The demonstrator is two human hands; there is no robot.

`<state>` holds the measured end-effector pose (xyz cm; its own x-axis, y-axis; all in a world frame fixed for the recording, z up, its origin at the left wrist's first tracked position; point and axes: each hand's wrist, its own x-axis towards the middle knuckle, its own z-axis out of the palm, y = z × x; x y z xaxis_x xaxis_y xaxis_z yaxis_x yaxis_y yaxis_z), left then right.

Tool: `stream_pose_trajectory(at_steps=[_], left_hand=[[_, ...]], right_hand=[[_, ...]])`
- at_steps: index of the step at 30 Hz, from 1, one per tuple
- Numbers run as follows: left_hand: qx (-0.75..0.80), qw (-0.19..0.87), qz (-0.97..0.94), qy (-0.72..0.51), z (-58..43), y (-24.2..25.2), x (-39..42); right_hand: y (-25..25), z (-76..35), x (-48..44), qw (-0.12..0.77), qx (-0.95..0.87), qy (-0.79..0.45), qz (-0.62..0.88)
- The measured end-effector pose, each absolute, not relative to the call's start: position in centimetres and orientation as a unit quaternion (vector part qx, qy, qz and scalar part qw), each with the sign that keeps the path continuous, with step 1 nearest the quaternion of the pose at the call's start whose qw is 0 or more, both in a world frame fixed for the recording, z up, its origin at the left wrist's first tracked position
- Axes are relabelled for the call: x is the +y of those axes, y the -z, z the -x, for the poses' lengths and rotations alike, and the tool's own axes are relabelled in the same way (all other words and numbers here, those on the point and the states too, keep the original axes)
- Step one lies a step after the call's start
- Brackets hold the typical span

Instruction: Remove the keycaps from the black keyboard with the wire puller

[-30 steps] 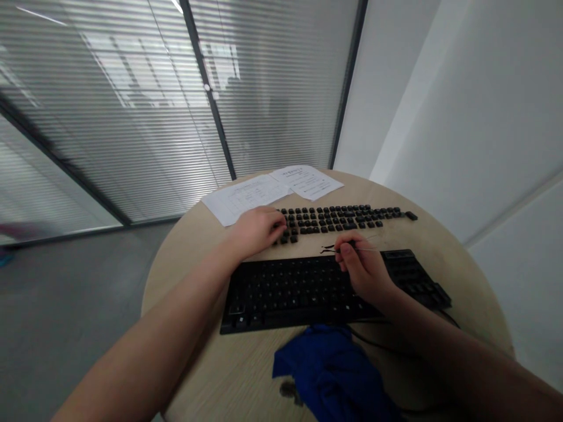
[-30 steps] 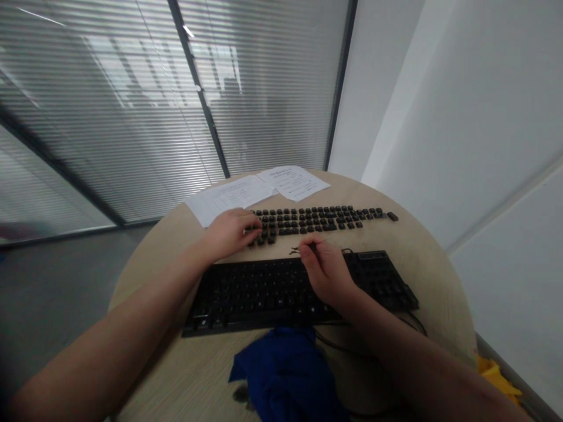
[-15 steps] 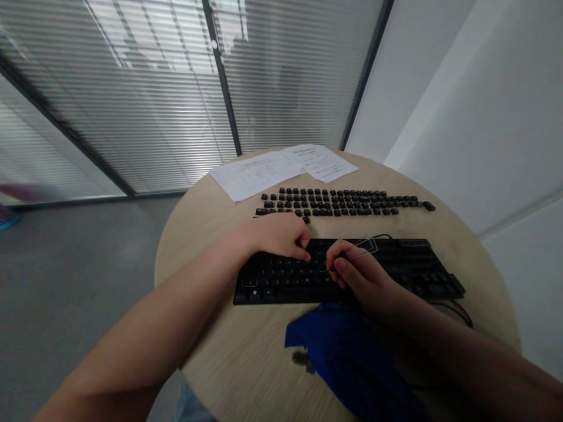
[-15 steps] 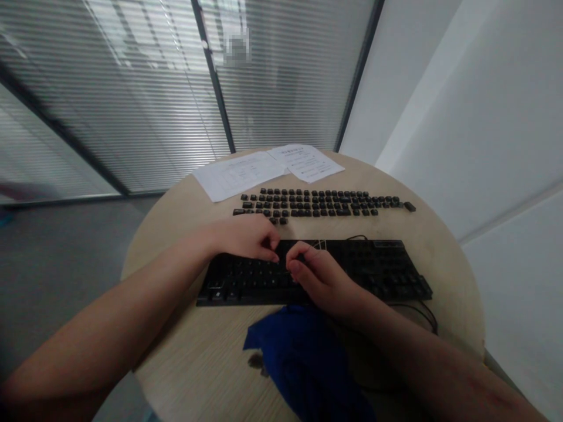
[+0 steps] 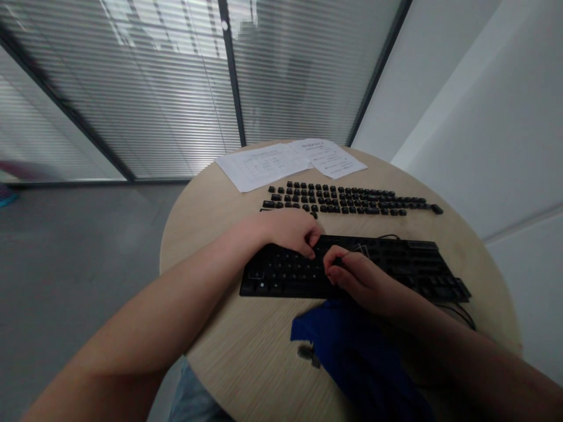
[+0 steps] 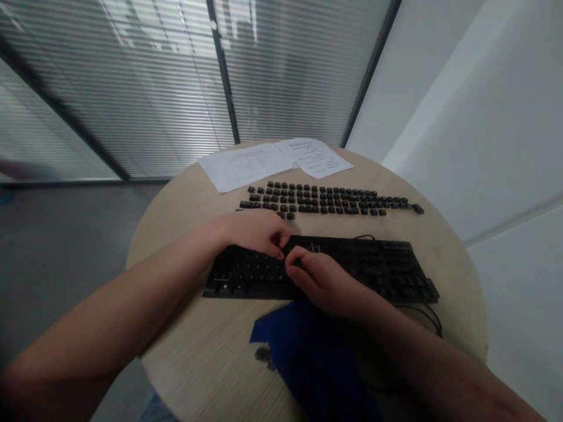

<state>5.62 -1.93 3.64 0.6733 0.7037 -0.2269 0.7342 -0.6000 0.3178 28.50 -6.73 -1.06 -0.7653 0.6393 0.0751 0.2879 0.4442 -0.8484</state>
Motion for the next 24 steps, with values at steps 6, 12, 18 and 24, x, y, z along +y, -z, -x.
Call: stream_pose_trajectory(at_steps=[6,12,18,24], left_hand=[[0.400,0.192,-0.896,0.019,-5.5,-3.3,-1.9],[0.403,0.195,-0.894,0.002,-5.4,-3.2,-1.9],[0.400,0.188,-0.897,0.010,-5.5,-3.1,-1.8],[0.407,0.188,-0.894,0.008,-5.4,-3.1,-1.9]], right_hand=[[0.2,-28.2,-6.8,0.180,-0.884,-0.352,0.250],[0.7,-28.1,-6.6,0.176,-0.910,-0.308,0.213],[1.1,-28.3,-6.7,0.236,-0.863,-0.374,0.246],[2.1,-28.8,-6.7,0.230,-0.834,-0.425,0.266]])
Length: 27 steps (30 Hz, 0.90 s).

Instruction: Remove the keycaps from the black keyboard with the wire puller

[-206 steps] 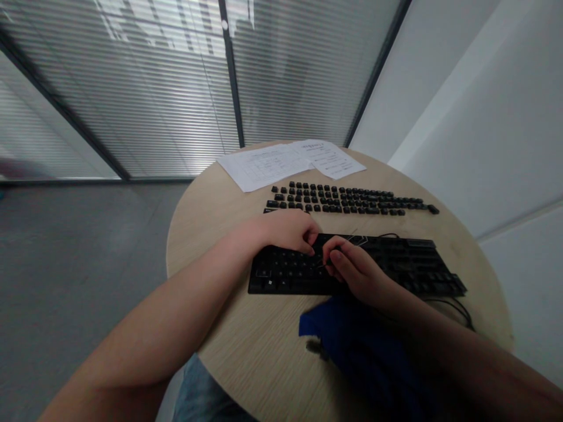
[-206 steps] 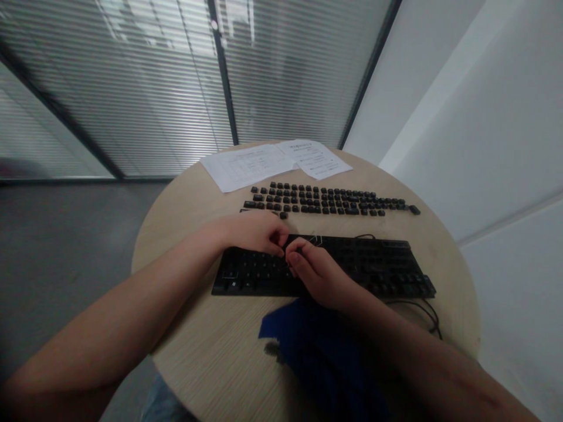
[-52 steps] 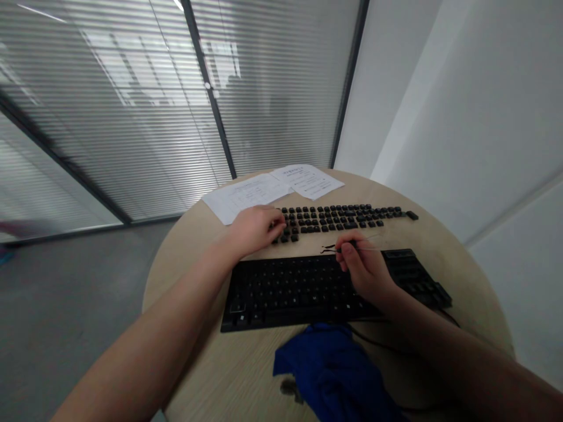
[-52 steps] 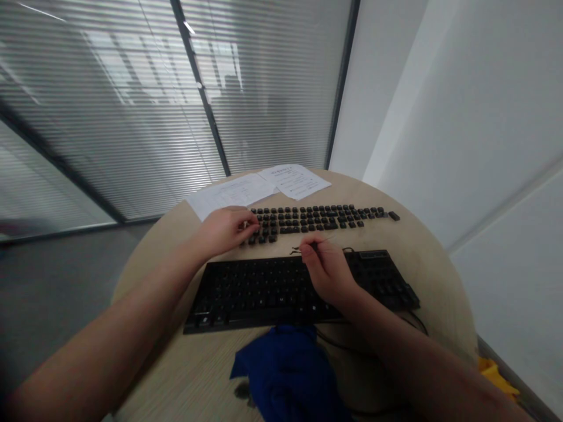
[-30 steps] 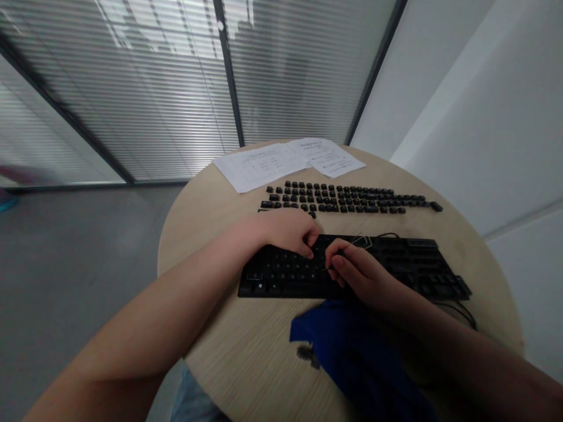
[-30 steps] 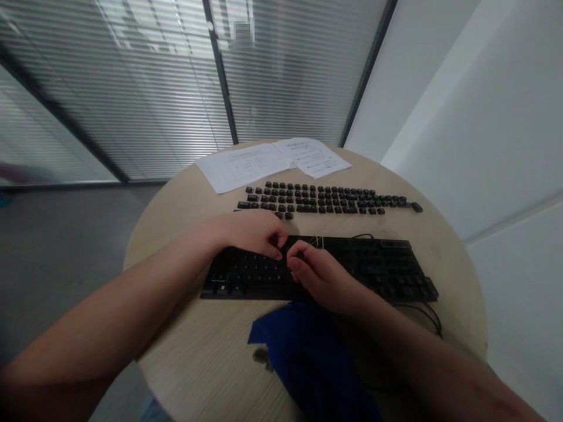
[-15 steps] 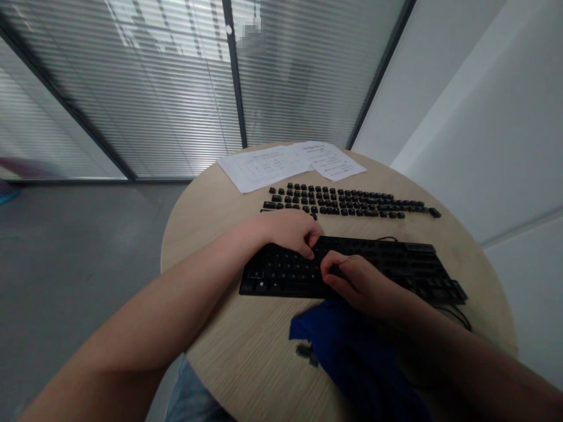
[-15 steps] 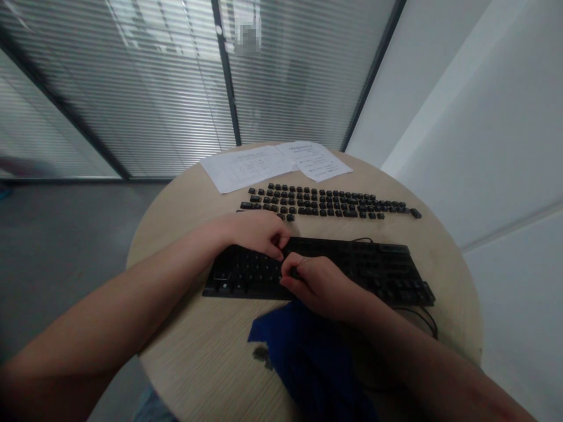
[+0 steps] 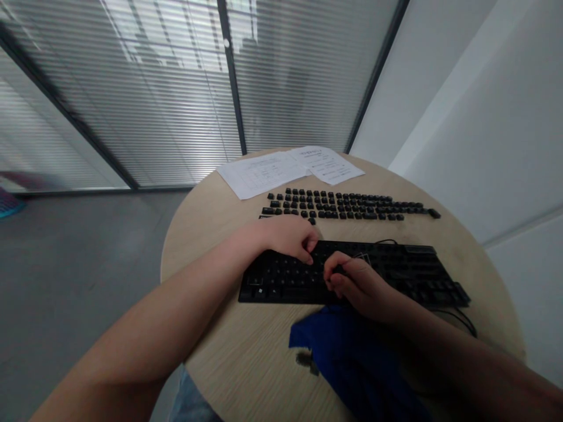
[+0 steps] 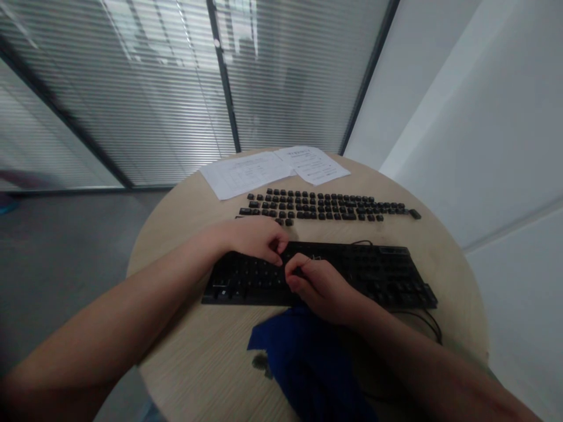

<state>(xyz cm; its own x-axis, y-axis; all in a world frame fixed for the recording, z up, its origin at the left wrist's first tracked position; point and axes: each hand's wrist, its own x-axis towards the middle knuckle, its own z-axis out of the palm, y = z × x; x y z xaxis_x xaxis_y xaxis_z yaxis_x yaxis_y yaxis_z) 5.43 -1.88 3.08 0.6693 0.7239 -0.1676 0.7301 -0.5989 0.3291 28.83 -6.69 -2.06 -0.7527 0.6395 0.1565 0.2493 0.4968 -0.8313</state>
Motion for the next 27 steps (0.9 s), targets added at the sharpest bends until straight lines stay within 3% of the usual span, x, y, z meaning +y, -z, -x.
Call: stream_pose_trajectory(at_steps=[2,7,20,27], left_hand=[[0.408,0.189,-0.893,0.008,-5.4,-3.1,-1.9],[0.410,0.198,-0.891,0.009,-5.4,-3.1,-1.9],[0.344,0.300,-0.876,-0.153,-5.0,-4.2,-2.0],[0.330,0.253,-0.889,-0.189,-5.9,-3.7,-2.3]], right_hand=[[2.6,-29.0,-6.7,0.236,-0.819,-0.450,0.267],[3.6,-29.0,-6.5,0.376,-0.705,-0.535,0.273],[3.0,-29.0,-5.5,0.392,-0.741,-0.437,0.327],[2.8,-29.4,-4.9,0.401,-0.776,-0.358,0.331]])
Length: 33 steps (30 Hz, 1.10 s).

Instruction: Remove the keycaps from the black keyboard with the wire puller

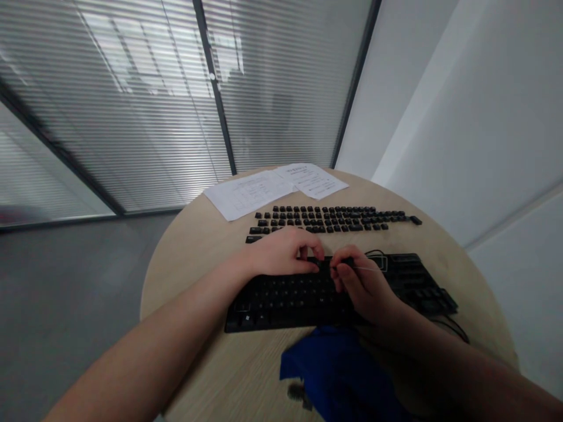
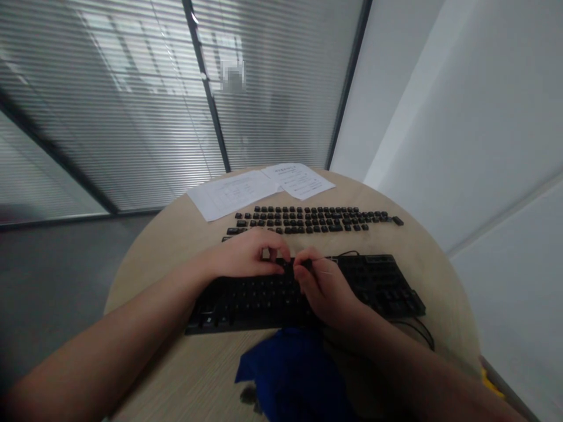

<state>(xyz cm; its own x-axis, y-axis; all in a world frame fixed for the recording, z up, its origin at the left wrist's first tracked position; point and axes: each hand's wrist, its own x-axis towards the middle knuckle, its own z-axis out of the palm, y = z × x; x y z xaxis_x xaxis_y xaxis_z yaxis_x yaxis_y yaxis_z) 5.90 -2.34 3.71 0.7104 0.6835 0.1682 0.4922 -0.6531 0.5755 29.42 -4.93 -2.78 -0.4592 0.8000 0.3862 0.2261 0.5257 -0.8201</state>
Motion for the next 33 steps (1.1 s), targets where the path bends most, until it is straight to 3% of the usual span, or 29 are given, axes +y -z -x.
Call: stream_pose_trajectory(at_steps=[15,22,28,33], left_hand=[[0.337,0.212,-0.899,-0.184,-5.9,-3.2,-2.1],[0.349,0.232,-0.874,-0.245,-4.8,-3.3,-1.7],[0.432,0.138,-0.843,-0.291,-3.8,-3.4,-0.4],[0.489,0.045,-0.848,-0.200,-5.7,-3.6,1.7]], right_hand=[[1.7,-29.3,-4.8,0.398,-0.805,-0.267,0.350],[1.3,-29.7,-4.3,0.409,-0.796,-0.231,0.381],[0.9,-30.7,-2.5,0.462,-0.763,-0.199,0.407],[1.0,-30.9,-1.6,0.484,-0.743,-0.205,0.414]])
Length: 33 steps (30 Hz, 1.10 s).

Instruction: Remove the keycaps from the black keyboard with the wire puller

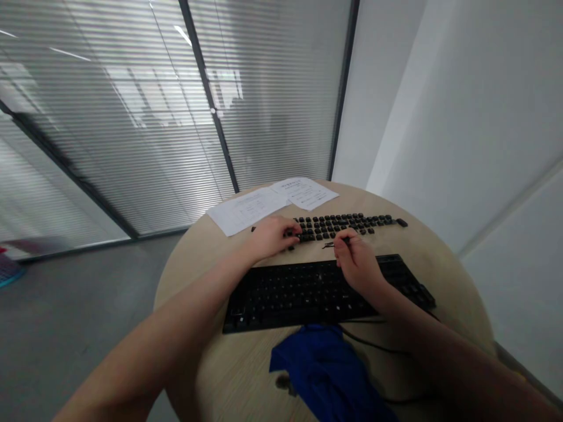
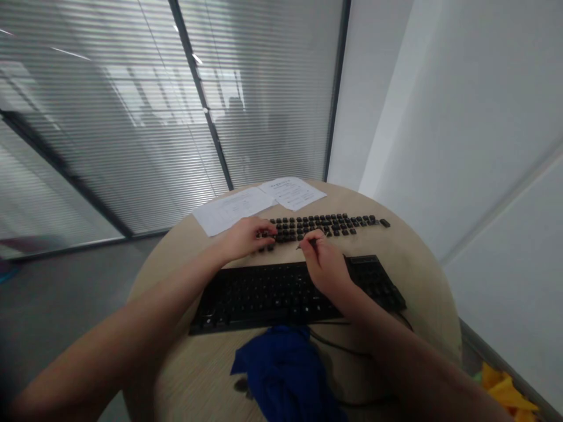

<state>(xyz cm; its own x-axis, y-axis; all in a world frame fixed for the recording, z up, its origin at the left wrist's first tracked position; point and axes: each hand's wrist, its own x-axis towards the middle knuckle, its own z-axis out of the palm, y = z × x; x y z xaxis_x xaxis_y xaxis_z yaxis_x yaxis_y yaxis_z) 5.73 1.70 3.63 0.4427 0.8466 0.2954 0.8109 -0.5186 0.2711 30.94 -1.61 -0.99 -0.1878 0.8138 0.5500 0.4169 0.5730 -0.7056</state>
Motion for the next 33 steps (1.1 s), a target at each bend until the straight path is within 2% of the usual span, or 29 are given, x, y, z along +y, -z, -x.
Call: stream_pose_trajectory(at_steps=[4,10,26,33], left_hand=[[0.480,-0.007,-0.869,-0.118,-7.4,-2.7,3.0],[0.475,-0.023,-0.874,-0.098,-7.7,-0.8,3.3],[0.502,-0.037,-0.859,-0.092,-7.2,0.3,3.4],[0.515,-0.031,-0.847,-0.127,-6.5,-1.4,2.8]], right_hand=[[1.3,-31.0,-1.1,0.487,-0.738,-0.213,0.415],[1.2,-31.0,-0.9,0.485,-0.742,-0.215,0.409],[1.1,-30.8,-1.1,0.495,-0.743,-0.218,0.395],[1.3,-30.7,-1.1,0.501,-0.735,-0.228,0.396]])
